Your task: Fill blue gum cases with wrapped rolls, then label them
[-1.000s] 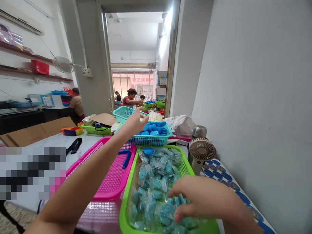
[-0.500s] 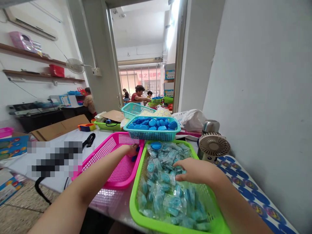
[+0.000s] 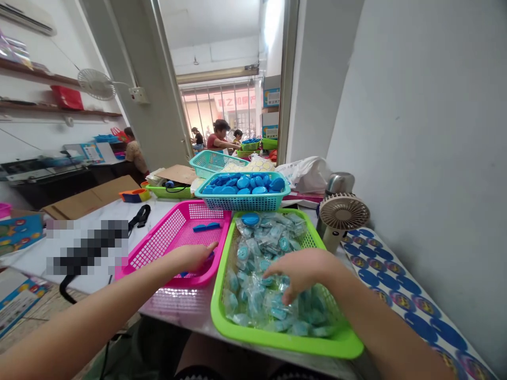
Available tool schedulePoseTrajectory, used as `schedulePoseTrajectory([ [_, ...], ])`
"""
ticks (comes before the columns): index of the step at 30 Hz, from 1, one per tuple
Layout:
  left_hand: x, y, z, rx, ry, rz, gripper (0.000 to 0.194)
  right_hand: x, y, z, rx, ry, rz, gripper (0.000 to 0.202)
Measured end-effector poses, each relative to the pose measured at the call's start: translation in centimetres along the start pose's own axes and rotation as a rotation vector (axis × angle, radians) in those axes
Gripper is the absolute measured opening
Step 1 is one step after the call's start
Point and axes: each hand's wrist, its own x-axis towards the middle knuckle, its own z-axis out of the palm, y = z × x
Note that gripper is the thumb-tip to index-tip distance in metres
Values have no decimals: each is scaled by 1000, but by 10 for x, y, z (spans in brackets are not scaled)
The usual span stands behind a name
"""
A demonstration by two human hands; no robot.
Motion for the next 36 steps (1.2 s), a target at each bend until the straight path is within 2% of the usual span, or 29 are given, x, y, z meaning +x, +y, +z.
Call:
schedulePoseTrajectory([
  [3, -17, 7, -13, -33, 23, -34, 49, 1, -4, 5, -42, -45, -78, 44],
  [5, -25, 14, -23, -89, 126, -32, 57, 1, -6, 8, -65, -64, -100, 21],
  [7, -31, 22, -34, -168, 269, -10, 62, 1, -7, 10, -77, -79, -118, 12],
  [12, -44, 43, -62, -412, 640, 7, 62, 7, -7, 14, -94, -126, -127, 16],
  [14, -49, 51, -71, -504, 745, 41, 61, 12, -7, 15, -103, -140, -113, 16],
  [18, -54, 73, -82, -717, 833, 153, 63, 26, -12, 16, -100, -156, -118, 10],
  [21, -55, 92, -85, -889, 845, 268, 52, 35, -19, 19, -75, -155, -147, 25],
  [24, -55, 106, -88, -965, 866, 323, 51, 34, -21, 18, 15, -109, -188, 38],
  [27, -58, 110, -92, -1154, 953, 362, 57, 20, -16, 5, 210, 6, -263, 37],
  [29, -60, 111, -95, -1318, 977, 381, 52, 6, -9, -8, 402, 156, -339, 35],
  [32, -60, 115, -101, -1427, 894, 389, 41, -16, -5, -26, 711, 479, -428, 31],
  [34, -59, 120, -105, -1381, 822, 428, 37, -28, -6, -31, 851, 665, -454, 34],
  [36, -59, 127, -111, -1300, 798, 469, 35, -37, -10, -31, 956, 796, -466, 39],
])
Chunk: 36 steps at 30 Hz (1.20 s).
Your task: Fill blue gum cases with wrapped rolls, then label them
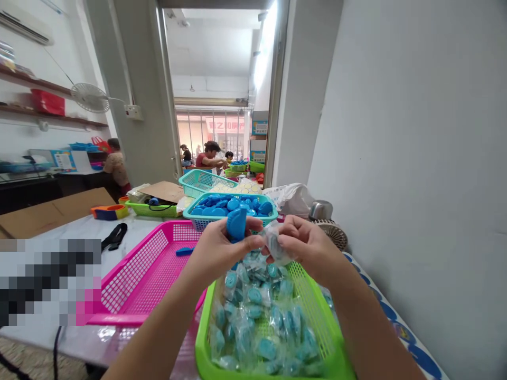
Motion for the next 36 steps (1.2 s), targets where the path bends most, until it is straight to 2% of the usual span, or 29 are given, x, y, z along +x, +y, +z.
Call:
schedulePoseTrajectory([
  [4, 4, 9, 12, 99, -85, 50, 29, -10, -4, 5, 134, 249, -122, 44],
  [6, 5, 10, 16, 112, -139, 64, 23, -13, -4, 6, 141, 311, -192, 44],
  [7, 4, 9, 17, 115, -133, 83, 22, -14, -4, 6, 137, 330, -214, 42],
  [11, 0, 4, 20, 209, 23, 162, 21, -17, -2, 5, 57, 450, -246, 26],
  [13, -3, 2, 20, 271, 48, 181, 22, -19, -1, 5, -30, 430, -227, 25],
  [16, -6, 1, 20, 336, 19, 223, 22, -20, -3, 7, -168, 378, -260, 12],
  [19, -7, 3, 20, 342, 20, 272, 20, -20, -5, 8, -297, 445, -395, 9],
  [22, -9, 6, 18, 310, 58, 313, 20, -20, -7, 9, -382, 510, -452, 12],
  [26, -11, 7, 16, 291, -15, 268, 22, -19, -7, 14, -525, 609, -512, 16],
  [30, -10, 2, 18, 335, 50, 309, 25, -16, -7, 19, -734, 723, -670, 15],
  [32, -9, 1, 20, 339, 75, 333, 23, -14, -6, 21, -782, 746, -712, 15],
  [36, -10, 3, 22, 298, 79, 302, 24, -16, -7, 23, -742, 717, -693, 14],
])
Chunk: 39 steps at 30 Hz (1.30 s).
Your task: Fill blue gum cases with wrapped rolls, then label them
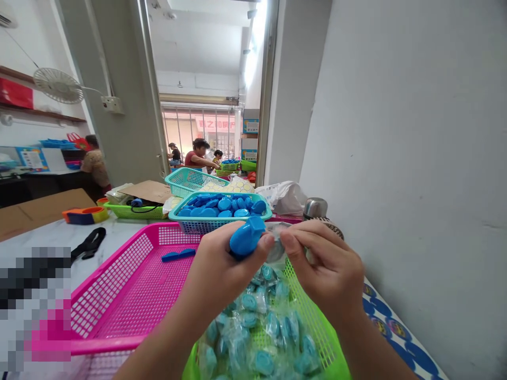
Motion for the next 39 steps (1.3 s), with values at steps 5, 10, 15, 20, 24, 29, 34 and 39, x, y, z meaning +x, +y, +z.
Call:
schedulePoseTrajectory([
  [5, -3, 4, 1, -106, -72, -79, 28, -2, -4, 0, 179, -41, 108, 25],
  [10, -4, 2, 5, 7, 49, 44, 28, -3, 0, 2, 216, -31, 169, 24],
  [15, -8, 2, 6, 29, 204, 235, 6, -3, 3, 1, 529, -111, 331, 8],
  [20, -14, 3, 8, -25, 263, 412, 13, -3, 3, -2, 736, -101, 431, 7],
  [24, -17, 2, 8, -145, 240, 405, 20, -2, 4, -6, 845, -153, 445, 9],
  [29, -10, 3, 10, -517, 152, 247, 28, -2, 0, -8, 675, -48, 306, 4],
  [34, -4, 1, 16, -782, 147, 28, 46, -5, -2, -6, 505, 44, 188, 16],
  [39, -15, -11, 19, -669, 146, -92, 50, -11, -2, 3, 335, 14, -26, 31],
])
